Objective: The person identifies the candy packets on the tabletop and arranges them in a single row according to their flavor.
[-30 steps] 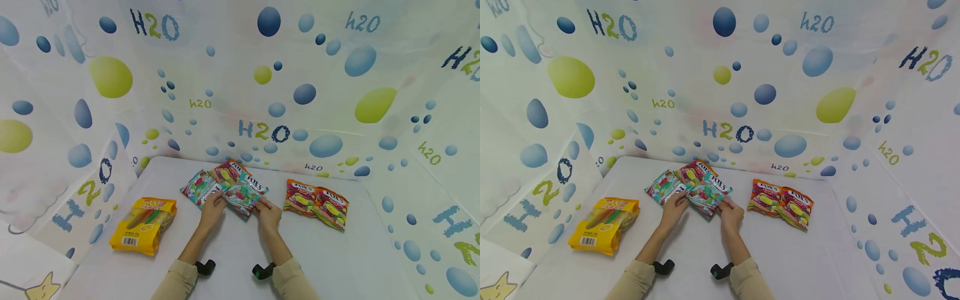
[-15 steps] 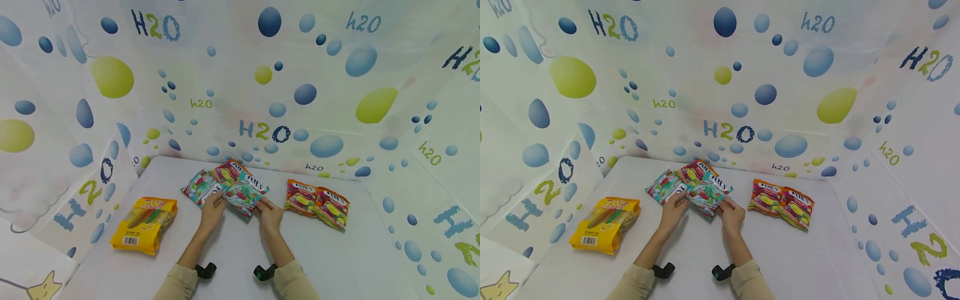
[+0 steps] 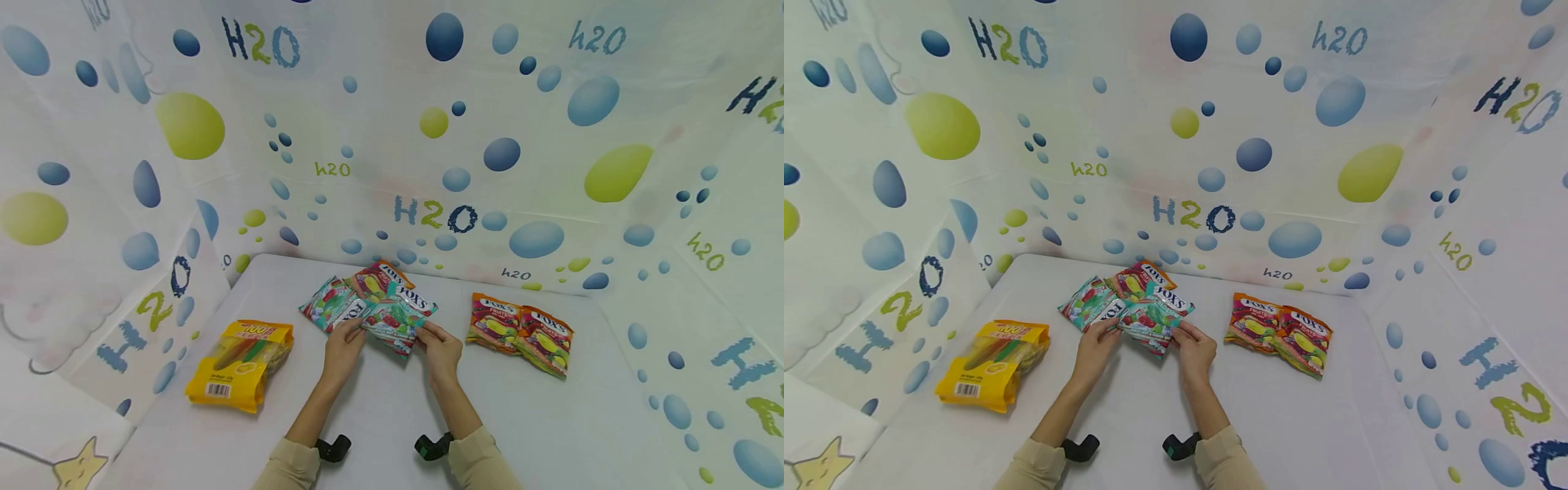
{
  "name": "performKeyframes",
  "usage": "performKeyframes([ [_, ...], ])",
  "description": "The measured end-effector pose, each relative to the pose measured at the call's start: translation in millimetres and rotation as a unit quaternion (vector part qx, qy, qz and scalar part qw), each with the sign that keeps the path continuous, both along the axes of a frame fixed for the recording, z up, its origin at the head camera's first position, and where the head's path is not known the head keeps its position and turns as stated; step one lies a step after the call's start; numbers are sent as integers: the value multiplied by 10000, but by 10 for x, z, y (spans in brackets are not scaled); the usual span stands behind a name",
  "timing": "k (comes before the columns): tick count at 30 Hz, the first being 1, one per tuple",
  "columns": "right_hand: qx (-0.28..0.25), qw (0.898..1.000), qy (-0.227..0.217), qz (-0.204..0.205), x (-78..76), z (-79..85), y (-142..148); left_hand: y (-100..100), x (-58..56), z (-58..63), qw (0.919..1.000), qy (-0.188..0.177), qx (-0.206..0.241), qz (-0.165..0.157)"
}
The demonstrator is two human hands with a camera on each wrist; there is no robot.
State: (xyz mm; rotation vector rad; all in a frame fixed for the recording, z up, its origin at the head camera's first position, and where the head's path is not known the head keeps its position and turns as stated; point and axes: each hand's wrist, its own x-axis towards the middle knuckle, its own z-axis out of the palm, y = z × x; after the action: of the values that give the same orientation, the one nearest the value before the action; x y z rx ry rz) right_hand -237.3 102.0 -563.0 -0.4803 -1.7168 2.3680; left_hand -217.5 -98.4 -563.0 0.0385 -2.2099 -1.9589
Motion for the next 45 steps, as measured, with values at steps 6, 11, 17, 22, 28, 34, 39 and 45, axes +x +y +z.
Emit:
performKeyframes([
  [6,-8,9999,-48,143,25,27,6,-12,29,11,9999,-91,74,95],
  [11,-31,9995,-68,310,52,59,11,-26,59,-2,9997,-144,143,169],
  [17,-39,9993,-37,380,50,73,-21,-54,124,15,9990,-180,287,280],
  [22,-19,9989,4,475,78,69,-59,-93,165,8,9986,-254,283,372],
  [28,21,9983,8,574,116,77,-104,-134,204,21,9978,-296,275,526],
  [34,19,9984,41,555,130,112,-170,-159,285,69,9967,-262,315,701],
  [39,25,9981,121,607,145,134,-230,-214,326,79,9955,-411,443,736],
  [45,88,9974,147,695,156,145,-280,-268,379,83,9944,-528,513,759],
])
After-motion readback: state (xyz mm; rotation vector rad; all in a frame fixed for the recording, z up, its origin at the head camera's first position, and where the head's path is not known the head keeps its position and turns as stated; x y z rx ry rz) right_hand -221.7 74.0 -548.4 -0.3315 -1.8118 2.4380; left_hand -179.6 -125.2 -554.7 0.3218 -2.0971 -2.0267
